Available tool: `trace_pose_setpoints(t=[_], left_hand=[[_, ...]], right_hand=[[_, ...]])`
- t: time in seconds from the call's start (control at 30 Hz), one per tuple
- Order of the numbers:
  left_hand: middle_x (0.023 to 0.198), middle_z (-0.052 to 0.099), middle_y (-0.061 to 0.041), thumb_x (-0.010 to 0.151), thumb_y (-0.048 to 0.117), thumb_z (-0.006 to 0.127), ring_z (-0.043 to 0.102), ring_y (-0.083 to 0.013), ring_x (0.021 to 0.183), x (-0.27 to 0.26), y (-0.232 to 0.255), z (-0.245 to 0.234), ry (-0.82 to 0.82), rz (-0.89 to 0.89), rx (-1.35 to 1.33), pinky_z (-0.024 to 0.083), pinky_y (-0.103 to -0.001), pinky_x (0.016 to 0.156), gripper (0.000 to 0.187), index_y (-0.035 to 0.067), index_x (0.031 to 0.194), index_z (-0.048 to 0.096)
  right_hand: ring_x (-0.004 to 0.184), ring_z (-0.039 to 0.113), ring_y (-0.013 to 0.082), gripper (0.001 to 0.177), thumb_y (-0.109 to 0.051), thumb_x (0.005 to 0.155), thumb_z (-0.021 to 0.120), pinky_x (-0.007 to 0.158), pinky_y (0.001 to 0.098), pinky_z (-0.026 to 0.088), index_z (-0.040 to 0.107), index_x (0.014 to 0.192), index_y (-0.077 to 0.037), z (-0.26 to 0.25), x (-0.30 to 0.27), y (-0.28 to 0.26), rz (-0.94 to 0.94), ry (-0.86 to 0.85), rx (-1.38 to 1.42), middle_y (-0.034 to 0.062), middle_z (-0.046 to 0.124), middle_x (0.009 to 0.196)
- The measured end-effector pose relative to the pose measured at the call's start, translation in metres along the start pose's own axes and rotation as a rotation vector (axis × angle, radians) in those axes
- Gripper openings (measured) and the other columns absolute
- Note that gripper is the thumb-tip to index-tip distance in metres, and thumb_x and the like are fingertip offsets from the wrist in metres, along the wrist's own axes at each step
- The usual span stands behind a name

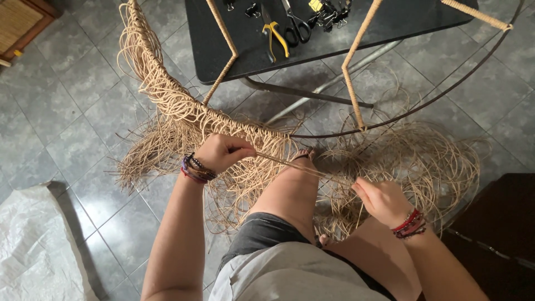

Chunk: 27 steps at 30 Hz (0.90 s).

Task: Weaving and wrapping dried straw strands around a large star-shaped frame

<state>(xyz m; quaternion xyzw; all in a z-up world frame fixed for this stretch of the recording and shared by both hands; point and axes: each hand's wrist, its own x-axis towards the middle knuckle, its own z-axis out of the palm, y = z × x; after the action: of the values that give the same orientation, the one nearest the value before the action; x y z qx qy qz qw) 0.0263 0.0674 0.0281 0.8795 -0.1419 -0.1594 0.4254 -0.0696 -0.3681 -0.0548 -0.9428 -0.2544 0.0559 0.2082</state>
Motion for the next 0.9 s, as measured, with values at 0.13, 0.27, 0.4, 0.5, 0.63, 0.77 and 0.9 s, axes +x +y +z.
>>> trace_pose_setpoints(t=[0.13,0.27,0.4,0.5,0.63,0.77,0.9], left_hand=[[0.06,0.071,-0.007,0.093,0.027,0.076,0.061,-0.0163,0.052,-0.003,0.012,-0.004,-0.046,-0.069,-0.019,0.049,-0.028,0.056,0.016,0.015,0.1,0.082],[0.084,0.072,-0.011,0.105,0.048,0.049,0.07,-0.0211,0.078,-0.015,0.05,-0.013,-0.474,-0.525,-0.164,0.058,-0.032,0.076,0.047,0.015,0.129,0.07],[0.128,0.063,-0.035,0.106,0.049,0.047,0.062,-0.0511,0.119,-0.014,-0.004,0.066,-0.265,-0.148,0.053,0.048,-0.06,0.105,0.06,0.004,0.145,0.049],[0.106,0.058,-0.005,0.093,0.026,0.073,0.063,-0.0282,0.099,0.0,-0.019,0.15,0.651,0.24,0.2,0.055,-0.037,0.083,0.026,0.011,0.112,0.066],[0.095,0.054,-0.002,0.09,0.026,0.067,0.062,-0.0236,0.086,0.023,-0.023,0.228,0.598,0.392,0.21,0.054,-0.034,0.075,0.018,0.02,0.107,0.07],[0.124,0.058,-0.025,0.091,0.009,0.053,0.068,-0.0457,0.108,0.033,0.004,0.217,0.068,-0.171,0.273,0.06,-0.054,0.086,0.09,0.005,0.164,0.001],[0.118,0.062,-0.028,0.096,0.03,0.057,0.069,-0.0515,0.099,0.059,0.008,0.227,0.159,-0.252,0.109,0.056,-0.062,0.084,0.084,0.004,0.16,0.009]], right_hand=[[0.055,0.072,0.0198,0.021,-0.03,0.1,0.056,0.054,0.0277,0.056,0.068,0.092,-0.015,0.004,0.0,0.009,-0.015,0.071,-0.008,0.0019,0.07,0.058],[0.075,0.072,0.0259,0.011,-0.019,0.098,0.063,0.063,0.0329,0.058,0.069,0.094,-0.011,-0.018,0.021,0.01,-0.111,0.203,-0.034,0.0044,0.07,0.083],[0.08,0.067,0.0243,0.012,-0.012,0.099,0.062,0.069,0.0318,0.058,0.073,0.103,-0.008,-0.018,0.048,0.002,-0.141,0.261,0.111,0.0055,0.066,0.089],[0.071,0.068,0.0221,0.021,-0.011,0.098,0.065,0.068,0.0326,0.058,0.076,0.115,-0.012,-0.011,0.076,-0.012,-0.081,0.323,0.301,0.0064,0.071,0.085],[0.085,0.073,0.0308,0.017,-0.011,0.102,0.062,0.073,0.0406,0.059,0.068,0.117,-0.015,0.003,0.133,-0.025,0.069,0.497,0.326,0.0086,0.076,0.092],[0.064,0.073,0.0269,0.006,-0.03,0.099,0.065,0.056,0.0402,0.057,0.06,0.101,-0.027,0.014,0.163,-0.04,0.18,0.435,-0.166,0.0023,0.069,0.064],[0.057,0.071,0.0188,0.013,-0.036,0.094,0.064,0.051,0.0323,0.055,0.061,0.083,-0.03,0.027,0.166,-0.034,0.16,0.31,-0.363,-0.0057,0.066,0.058]])
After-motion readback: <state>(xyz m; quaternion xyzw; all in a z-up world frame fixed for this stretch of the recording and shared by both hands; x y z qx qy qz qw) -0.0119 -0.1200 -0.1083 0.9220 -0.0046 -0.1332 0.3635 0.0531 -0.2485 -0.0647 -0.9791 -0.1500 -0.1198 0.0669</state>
